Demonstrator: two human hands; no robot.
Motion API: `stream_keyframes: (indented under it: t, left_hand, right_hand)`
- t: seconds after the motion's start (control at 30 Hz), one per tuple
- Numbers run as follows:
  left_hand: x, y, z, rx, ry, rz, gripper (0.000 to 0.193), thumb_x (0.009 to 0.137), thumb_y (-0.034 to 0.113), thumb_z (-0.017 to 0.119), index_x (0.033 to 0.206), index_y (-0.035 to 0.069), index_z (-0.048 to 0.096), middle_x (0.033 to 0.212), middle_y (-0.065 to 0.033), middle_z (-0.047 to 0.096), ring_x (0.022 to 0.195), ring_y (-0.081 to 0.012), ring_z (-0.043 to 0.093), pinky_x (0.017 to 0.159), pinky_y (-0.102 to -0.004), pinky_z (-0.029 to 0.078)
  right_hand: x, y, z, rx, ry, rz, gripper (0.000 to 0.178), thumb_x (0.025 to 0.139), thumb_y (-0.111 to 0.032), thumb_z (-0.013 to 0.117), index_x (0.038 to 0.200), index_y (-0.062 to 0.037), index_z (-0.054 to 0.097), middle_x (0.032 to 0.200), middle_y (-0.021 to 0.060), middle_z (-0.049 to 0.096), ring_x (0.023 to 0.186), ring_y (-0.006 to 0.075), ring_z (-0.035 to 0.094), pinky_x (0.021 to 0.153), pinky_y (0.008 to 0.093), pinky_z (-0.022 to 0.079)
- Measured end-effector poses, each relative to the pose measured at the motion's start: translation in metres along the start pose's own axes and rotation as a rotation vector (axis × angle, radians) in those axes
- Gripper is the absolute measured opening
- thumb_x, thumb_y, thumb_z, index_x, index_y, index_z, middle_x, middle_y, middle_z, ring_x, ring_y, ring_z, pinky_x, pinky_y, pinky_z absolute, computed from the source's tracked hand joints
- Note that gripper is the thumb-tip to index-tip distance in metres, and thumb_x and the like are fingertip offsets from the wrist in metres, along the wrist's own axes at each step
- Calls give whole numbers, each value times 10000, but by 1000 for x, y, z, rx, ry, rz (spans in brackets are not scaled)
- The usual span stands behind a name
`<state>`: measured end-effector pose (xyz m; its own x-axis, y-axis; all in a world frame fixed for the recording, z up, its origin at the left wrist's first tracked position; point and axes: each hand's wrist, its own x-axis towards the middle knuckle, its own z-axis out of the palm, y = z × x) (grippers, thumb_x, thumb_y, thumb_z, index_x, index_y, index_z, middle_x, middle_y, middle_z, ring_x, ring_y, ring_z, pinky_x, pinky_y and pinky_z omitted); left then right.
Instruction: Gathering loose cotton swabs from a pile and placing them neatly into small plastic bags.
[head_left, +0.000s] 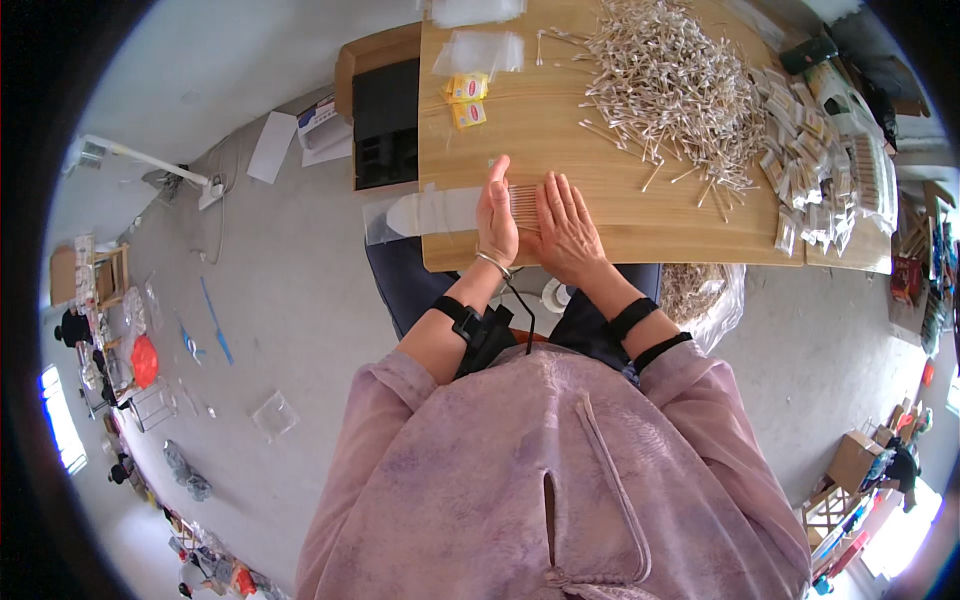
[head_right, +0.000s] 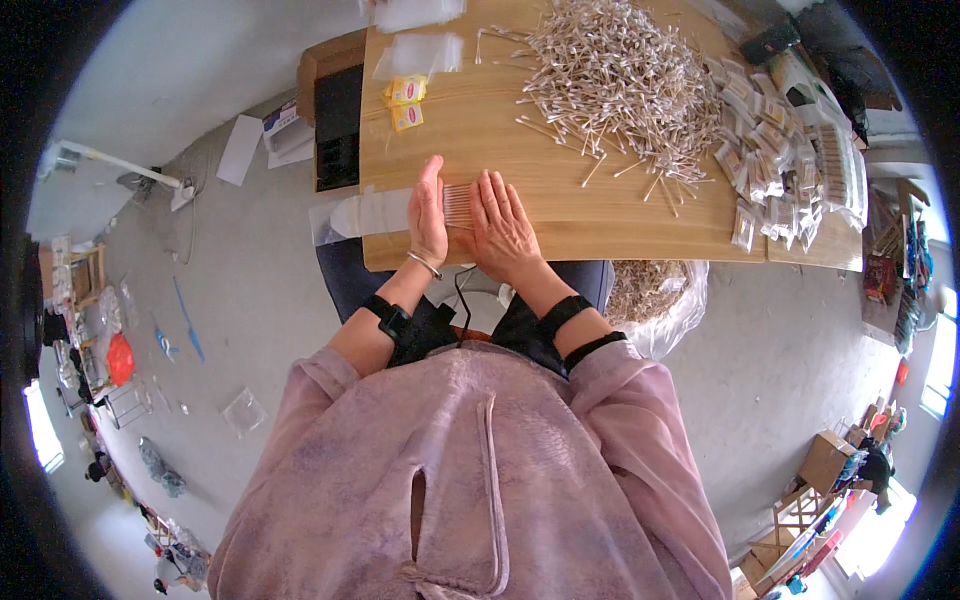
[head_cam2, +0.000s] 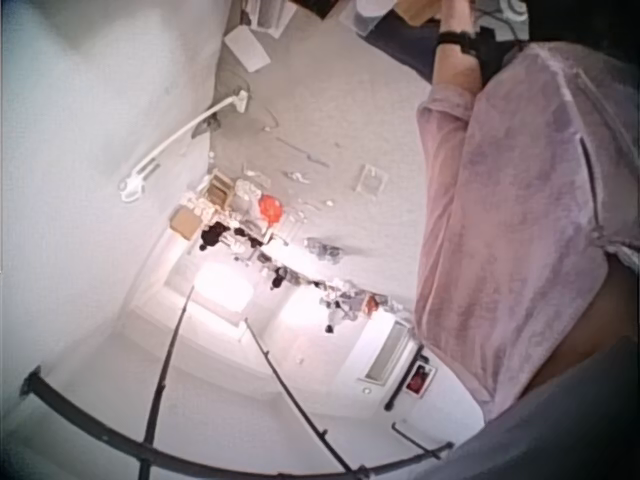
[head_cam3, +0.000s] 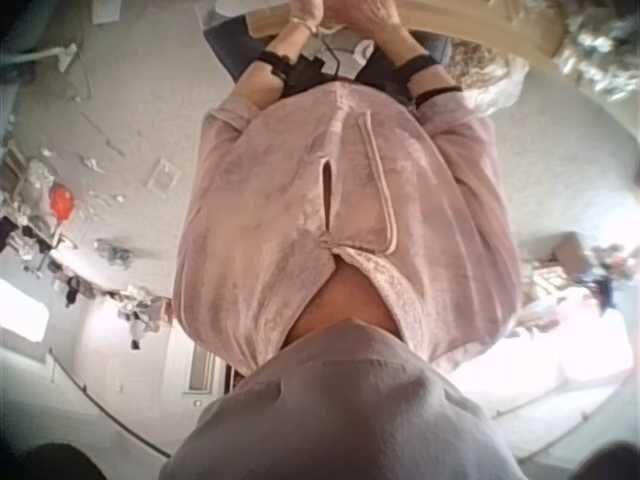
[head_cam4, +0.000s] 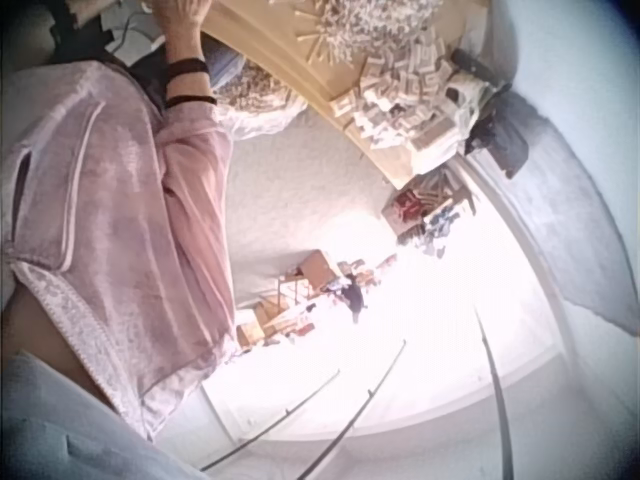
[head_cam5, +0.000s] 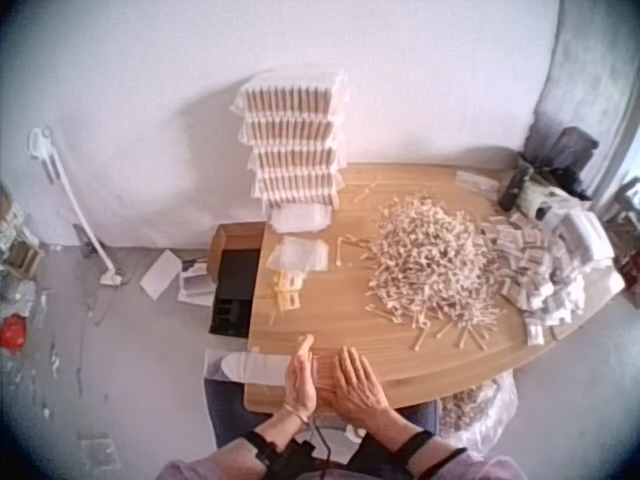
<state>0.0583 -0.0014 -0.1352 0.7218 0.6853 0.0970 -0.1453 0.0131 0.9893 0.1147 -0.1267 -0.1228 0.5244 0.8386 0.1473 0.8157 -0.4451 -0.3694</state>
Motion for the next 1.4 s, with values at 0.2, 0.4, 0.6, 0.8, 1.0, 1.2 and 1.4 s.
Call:
stream_keyframes:
  t: [0.2, 0.4, 0.6, 0.8, 1.0, 1.2, 1.4]
  left_hand:
    - [0, -4, -6, 13, 6, 7, 754, 967, 588, 298, 1358, -45, 416, 1404, -186, 436, 1327, -265, 378, 1096, -358, 282]
    - [0, -2, -2, -1, 26, 2, 733, 972, 573, 309, 1356, -41, 424, 1400, -170, 448, 1318, -249, 390, 1088, -352, 289]
    - [0, -7, -3, -5, 40, -3, 737, 968, 580, 311, 1358, -34, 429, 1399, -159, 447, 1313, -239, 387, 1095, -351, 281]
    - [0, -12, -1, 22, 23, 20, 742, 966, 584, 320, 1360, -35, 428, 1400, -150, 441, 1311, -230, 379, 1098, -348, 271]
    - [0, -12, -3, 31, 7, 22, 733, 971, 574, 318, 1361, -37, 426, 1406, -150, 434, 1317, -230, 372, 1099, -344, 266]
    - [0, -16, -4, -90, 34, -18, 732, 973, 570, 309, 1376, -34, 403, 1429, -152, 404, 1344, -228, 338, 1125, -353, 235]
    - [-1, -11, -5, -12, -13, -14, 713, 980, 551, 308, 1377, -35, 398, 1429, -158, 406, 1348, -233, 338, 1121, -352, 239]
  right_hand:
    - [3, 5, -2, 23, 26, -10, 811, 824, -375, 645, 1426, 20, 270, 1503, 218, 234, 1412, 355, 195, 1151, 434, 193]
    - [8, 21, -5, 204, 51, 24, 854, 740, -246, 758, 1414, -1, 293, 1483, 216, 272, 1396, 366, 230, 1134, 444, 243]
    - [9, 12, 9, 321, 198, 60, 652, 818, -87, 628, 1386, 9, 324, 1468, 222, 302, 1382, 385, 255, 1131, 452, 247]
    - [29, -10, 25, 637, 461, 209, 485, 871, 55, 428, 1351, 29, 365, 1452, 245, 332, 1368, 403, 289, 1108, 437, 286]
    - [27, -5, 19, 738, 380, 164, 465, 886, 44, 417, 1349, 27, 380, 1444, 248, 346, 1365, 409, 292, 1107, 432, 287]
    - [9, 6, 1, 229, 193, 101, 633, 884, -136, 543, 1425, 37, 263, 1511, 241, 207, 1416, 382, 174, 1150, 455, 181]
    - [3, -2, 3, -163, -29, -31, 802, 888, -499, 482, 1412, 70, 270, 1502, 234, 226, 1418, 344, 187, 1163, 433, 143]
